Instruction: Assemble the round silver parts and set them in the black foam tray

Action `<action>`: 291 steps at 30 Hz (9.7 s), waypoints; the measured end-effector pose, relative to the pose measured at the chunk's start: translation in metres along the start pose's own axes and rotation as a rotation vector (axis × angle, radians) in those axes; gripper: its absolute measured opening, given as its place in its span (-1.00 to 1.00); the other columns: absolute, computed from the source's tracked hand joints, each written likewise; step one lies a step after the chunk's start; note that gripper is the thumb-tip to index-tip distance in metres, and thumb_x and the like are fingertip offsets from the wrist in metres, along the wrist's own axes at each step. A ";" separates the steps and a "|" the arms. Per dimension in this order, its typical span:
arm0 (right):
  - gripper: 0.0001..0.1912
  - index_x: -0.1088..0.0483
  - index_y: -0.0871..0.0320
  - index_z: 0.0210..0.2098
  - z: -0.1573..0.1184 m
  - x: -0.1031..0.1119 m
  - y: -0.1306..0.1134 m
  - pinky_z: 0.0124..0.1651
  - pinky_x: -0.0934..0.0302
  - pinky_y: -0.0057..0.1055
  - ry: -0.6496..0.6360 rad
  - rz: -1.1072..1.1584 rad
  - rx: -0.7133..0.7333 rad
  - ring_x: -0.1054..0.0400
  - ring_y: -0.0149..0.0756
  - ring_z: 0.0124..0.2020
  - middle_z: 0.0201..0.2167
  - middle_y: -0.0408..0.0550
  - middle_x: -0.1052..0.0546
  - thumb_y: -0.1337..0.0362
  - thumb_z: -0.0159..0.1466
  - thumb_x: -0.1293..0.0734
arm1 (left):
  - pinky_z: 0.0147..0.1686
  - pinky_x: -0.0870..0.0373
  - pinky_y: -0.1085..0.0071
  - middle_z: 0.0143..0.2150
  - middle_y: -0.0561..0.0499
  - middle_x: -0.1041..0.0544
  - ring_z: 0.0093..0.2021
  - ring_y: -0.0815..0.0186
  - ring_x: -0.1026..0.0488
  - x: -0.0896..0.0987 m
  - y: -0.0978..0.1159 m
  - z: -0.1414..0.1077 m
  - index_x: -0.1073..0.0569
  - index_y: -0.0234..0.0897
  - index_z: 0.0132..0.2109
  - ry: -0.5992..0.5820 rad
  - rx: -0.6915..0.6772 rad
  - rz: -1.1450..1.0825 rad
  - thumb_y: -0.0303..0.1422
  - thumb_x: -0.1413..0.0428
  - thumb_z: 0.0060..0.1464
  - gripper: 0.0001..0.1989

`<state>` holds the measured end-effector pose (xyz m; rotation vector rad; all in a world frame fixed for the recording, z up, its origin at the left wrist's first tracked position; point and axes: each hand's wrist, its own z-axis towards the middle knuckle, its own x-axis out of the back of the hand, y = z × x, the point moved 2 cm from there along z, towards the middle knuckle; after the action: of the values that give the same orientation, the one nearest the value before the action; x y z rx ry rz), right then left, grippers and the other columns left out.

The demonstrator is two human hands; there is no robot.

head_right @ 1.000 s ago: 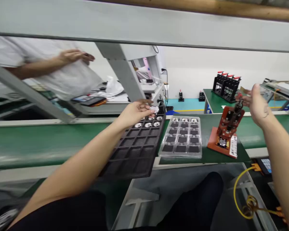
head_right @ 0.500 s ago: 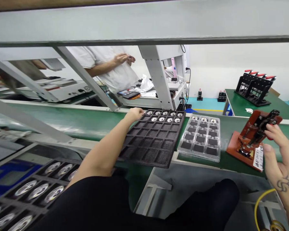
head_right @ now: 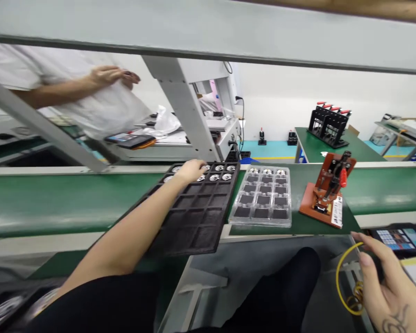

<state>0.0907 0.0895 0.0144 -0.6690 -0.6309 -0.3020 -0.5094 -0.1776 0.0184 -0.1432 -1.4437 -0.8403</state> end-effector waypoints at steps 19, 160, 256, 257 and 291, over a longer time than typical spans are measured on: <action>-0.75 -0.66 -0.04 -0.06 -0.076 0.050 0.001 -0.14 -0.64 -0.31 -0.115 0.094 -0.089 -0.71 -0.01 -0.19 -0.12 0.00 -0.75 0.02 0.41 -0.41 | -0.02 -0.60 0.16 0.00 -0.13 -0.62 -0.04 0.13 -0.60 -0.124 0.271 0.043 -0.56 -0.35 0.03 -0.307 -0.394 -0.117 -0.27 -0.26 0.36 -0.76; -0.68 -0.58 0.08 -0.10 -0.187 0.100 0.008 -0.45 -0.30 -0.35 0.433 0.334 -0.923 -0.36 -0.31 -0.54 -0.54 -0.19 -0.47 -0.04 0.40 -0.45 | -0.21 -0.52 0.39 -0.18 0.04 -0.61 -0.28 0.33 -0.56 -0.215 0.446 -0.320 -0.51 -0.20 0.07 -1.470 -0.822 -0.979 -0.31 -0.37 0.06 -0.58; -0.78 -0.42 0.02 -0.26 -0.157 0.111 -0.058 0.24 -0.40 0.04 0.241 0.544 -0.862 -0.48 0.06 0.25 0.15 0.09 -0.65 0.08 0.49 -0.39 | 0.18 -0.59 0.14 0.01 -0.18 -0.75 0.05 0.08 -0.72 -0.145 0.420 -0.324 -0.59 -0.32 0.15 -1.861 -0.085 -1.253 -0.49 -0.52 -0.03 -0.42; -0.78 -0.41 0.02 -0.25 -0.159 0.111 -0.057 0.25 -0.39 0.04 0.240 0.566 -0.865 -0.47 0.06 0.26 0.16 0.09 -0.64 0.09 0.50 -0.39 | 0.17 -0.60 0.14 -0.01 -0.18 -0.75 0.04 0.07 -0.72 -0.144 0.420 -0.324 -0.60 -0.32 0.13 -1.877 -0.063 -1.263 -0.49 -0.53 -0.04 -0.43; -0.73 -0.46 0.05 -0.27 -0.156 0.107 -0.033 0.16 -0.37 -0.20 0.121 0.596 -0.932 -0.49 -0.09 0.12 0.11 0.00 -0.63 0.05 0.49 -0.39 | 0.12 -0.65 0.10 0.08 -0.24 -0.70 0.05 0.01 -0.70 -0.158 0.416 -0.327 -0.61 -0.36 0.18 -1.877 -0.052 -1.276 -0.24 -0.41 0.23 -0.55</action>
<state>0.2279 -0.0445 0.0024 -1.6736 -0.1159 -0.0571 0.0113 0.0012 -0.0173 0.0275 -3.4049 -1.9833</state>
